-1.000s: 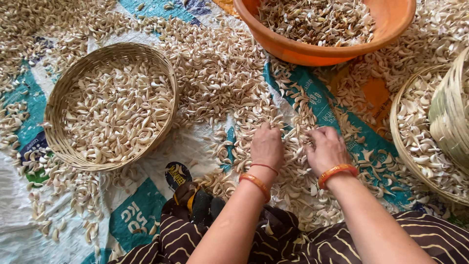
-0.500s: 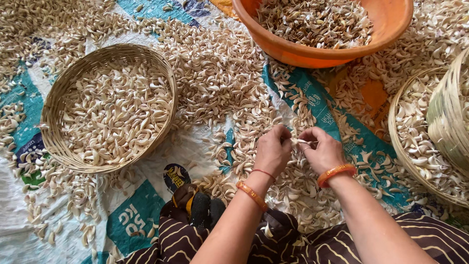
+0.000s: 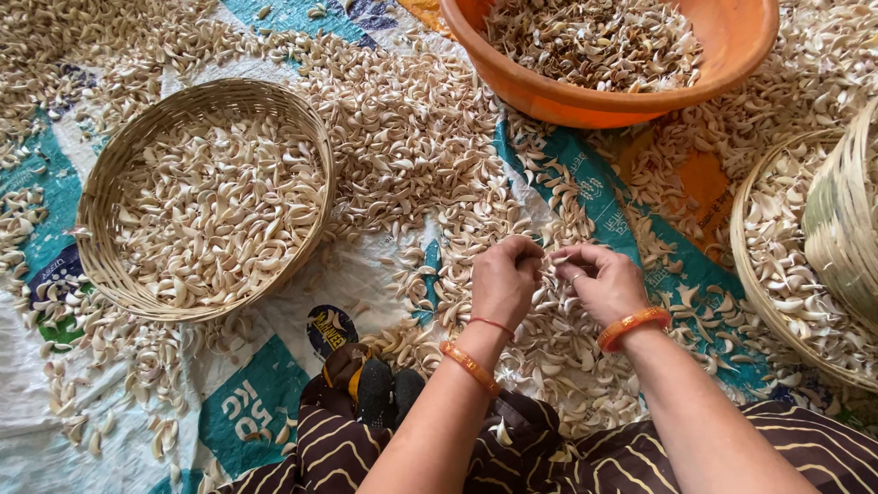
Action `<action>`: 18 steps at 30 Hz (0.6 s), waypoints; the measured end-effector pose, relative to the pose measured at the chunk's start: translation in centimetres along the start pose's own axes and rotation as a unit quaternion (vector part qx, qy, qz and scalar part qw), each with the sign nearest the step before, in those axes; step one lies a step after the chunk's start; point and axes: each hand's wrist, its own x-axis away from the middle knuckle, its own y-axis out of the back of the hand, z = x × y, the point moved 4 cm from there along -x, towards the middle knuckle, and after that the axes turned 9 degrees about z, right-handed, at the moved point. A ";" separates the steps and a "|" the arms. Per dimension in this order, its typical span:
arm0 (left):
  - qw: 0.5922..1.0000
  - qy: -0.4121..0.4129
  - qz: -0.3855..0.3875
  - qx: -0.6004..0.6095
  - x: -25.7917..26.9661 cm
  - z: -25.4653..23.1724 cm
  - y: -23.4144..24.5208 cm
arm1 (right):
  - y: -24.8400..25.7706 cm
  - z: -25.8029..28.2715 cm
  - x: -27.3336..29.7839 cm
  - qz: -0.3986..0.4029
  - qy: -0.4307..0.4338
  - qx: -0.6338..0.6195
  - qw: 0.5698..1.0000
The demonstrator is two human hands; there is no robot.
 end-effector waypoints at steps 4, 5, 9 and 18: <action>1.000 0.008 -0.008 -0.019 0.4 -0.3 0.0 | -0.2 -0.3 -0.4 0.012 0.040 -0.080 0.996; 1.000 0.002 -0.011 -0.021 0.4 -0.4 0.0 | -0.1 -0.5 -0.5 0.006 0.035 -0.082 0.996; 0.998 -0.035 -0.036 -0.042 0.4 -0.9 0.1 | 0.1 -0.3 -0.5 -0.009 0.047 -0.057 0.997; 0.999 -0.037 -0.029 -0.022 0.3 -1.4 0.3 | 0.2 0.6 -0.3 -0.023 0.043 -0.046 0.998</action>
